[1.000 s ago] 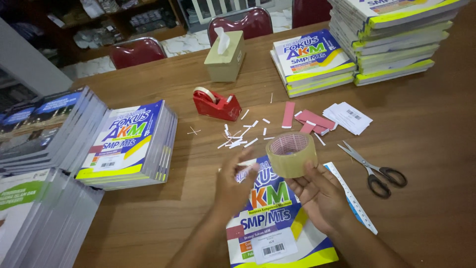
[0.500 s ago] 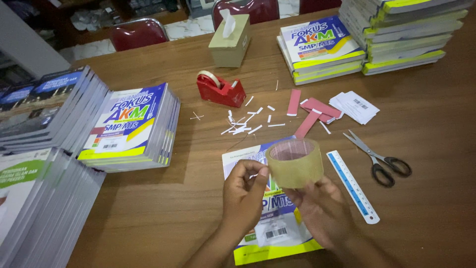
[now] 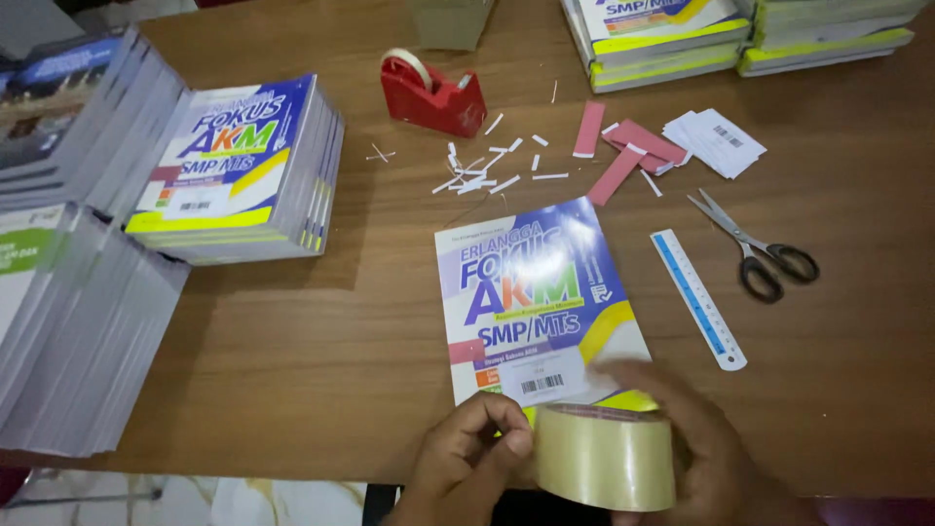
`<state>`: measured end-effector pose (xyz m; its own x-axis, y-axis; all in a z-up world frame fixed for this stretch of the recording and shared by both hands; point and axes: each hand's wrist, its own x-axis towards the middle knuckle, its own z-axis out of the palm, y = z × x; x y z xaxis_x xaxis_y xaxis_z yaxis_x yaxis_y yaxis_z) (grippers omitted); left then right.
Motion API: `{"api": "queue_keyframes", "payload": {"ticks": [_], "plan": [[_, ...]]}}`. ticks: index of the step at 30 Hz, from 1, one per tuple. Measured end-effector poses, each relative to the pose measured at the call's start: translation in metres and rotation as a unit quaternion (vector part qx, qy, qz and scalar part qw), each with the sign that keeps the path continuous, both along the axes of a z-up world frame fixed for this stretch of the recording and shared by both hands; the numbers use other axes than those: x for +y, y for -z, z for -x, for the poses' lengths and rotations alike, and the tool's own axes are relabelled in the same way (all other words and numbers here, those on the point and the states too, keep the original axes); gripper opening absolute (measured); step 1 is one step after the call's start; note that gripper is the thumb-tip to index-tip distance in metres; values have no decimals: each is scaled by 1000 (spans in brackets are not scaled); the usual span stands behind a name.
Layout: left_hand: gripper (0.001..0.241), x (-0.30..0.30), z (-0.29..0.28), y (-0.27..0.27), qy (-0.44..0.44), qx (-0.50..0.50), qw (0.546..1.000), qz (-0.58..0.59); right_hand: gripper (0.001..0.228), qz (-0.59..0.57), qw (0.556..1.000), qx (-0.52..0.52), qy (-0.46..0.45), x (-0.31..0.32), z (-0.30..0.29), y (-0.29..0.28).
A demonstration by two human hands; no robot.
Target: Cutting labels and paper strips to apply them to book covers for library processing.
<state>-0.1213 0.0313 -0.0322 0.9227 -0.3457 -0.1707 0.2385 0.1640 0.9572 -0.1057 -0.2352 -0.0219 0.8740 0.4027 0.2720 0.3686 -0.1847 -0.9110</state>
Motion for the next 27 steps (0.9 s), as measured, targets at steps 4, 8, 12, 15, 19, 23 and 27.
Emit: {"api": "queue_keyframes", "payload": {"ticks": [4,8,12,15,19,23,27], "plan": [[10,4,4,6,-8,39,999,20,68,-17,996,44,-80,-25,14,38],[5,7,-2,-4,-19,80,996,-27,35,134,985,-9,-107,-32,0,35],[7,6,-5,5,-6,98,993,-65,36,602,669,432,-50,10,-39,-26],[3,8,-4,13,-34,51,991,-119,35,614,701,354,-85,-12,-40,-21],[6,8,-3,23,-53,46,995,-69,40,618,750,184,-148,-41,-43,-11],[9,12,-5,29,-42,43,988,-141,53,592,780,7,-204,-67,-48,0],[5,13,-15,31,-74,114,988,-79,48,680,598,377,-194,-34,-89,-23]]}}
